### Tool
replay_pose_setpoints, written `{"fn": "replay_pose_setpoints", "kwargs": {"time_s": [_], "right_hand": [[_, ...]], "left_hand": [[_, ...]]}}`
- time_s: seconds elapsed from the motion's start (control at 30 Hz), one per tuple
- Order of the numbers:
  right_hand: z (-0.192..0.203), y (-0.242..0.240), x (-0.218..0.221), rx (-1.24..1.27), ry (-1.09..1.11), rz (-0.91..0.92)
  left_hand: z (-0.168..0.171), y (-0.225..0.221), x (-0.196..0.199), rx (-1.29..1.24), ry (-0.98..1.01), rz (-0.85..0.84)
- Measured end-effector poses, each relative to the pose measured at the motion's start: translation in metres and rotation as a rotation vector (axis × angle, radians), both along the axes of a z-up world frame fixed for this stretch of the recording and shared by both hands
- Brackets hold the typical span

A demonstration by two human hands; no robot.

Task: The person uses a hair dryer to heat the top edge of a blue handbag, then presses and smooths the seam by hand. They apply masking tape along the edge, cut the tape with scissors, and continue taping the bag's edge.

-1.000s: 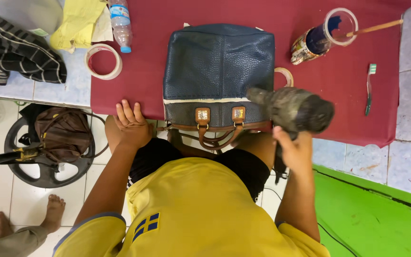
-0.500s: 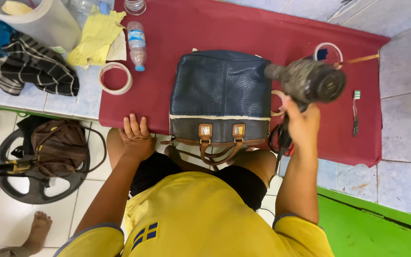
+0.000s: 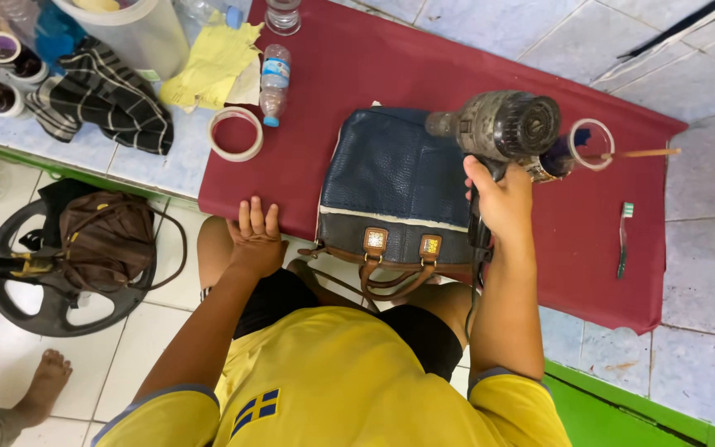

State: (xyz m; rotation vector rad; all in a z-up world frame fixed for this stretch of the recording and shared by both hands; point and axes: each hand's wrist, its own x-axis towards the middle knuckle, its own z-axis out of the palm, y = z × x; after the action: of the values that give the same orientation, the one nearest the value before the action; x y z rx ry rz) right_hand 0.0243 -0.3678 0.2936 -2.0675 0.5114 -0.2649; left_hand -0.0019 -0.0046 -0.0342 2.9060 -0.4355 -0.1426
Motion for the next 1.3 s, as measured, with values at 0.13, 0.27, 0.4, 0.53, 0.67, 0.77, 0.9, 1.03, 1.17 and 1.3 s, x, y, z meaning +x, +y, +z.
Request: {"fn": "replay_pose_setpoints", "kwargs": {"time_s": [0.13,0.27,0.4,0.53,0.67,0.77,0.9,1.03,1.17,1.3], "right_hand": [[-0.012,-0.001,0.009,-0.032,0.009,0.014],[-0.009,0.018,0.009,0.05,0.031,0.051],[0.004,0.044,0.0,-0.078,0.134,0.161],[-0.003,0.061,0.003,-0.071,0.12,0.38],[0.009,0.078,-0.003,-0.176,0.096,0.594],[0.029,0.099,-0.011,-0.236,0.107,0.699],[0.05,0.118,-0.014,-0.282,0.196,0.776],[0.045,0.114,-0.02,-0.357,0.199,0.822],[0.048,0.112,-0.023,-0.433,0.221,0.806],[0.04,0.108,-0.025,-0.492,0.245,0.716]], "left_hand": [[-0.006,0.0,0.001,-0.019,0.004,0.002],[-0.009,0.0,0.0,-0.022,0.027,0.007],[0.001,0.001,0.002,-0.035,0.122,0.0],[-0.005,0.001,0.001,-0.047,0.131,0.014],[-0.001,-0.001,0.004,0.003,0.175,0.021],[0.002,-0.001,0.002,0.021,0.182,0.02],[-0.001,0.0,0.003,0.015,0.172,0.001],[0.006,0.0,0.002,0.016,0.177,-0.003],[0.005,0.0,0.004,0.018,0.159,-0.003],[0.011,0.001,0.002,0.008,0.158,-0.008]]}}
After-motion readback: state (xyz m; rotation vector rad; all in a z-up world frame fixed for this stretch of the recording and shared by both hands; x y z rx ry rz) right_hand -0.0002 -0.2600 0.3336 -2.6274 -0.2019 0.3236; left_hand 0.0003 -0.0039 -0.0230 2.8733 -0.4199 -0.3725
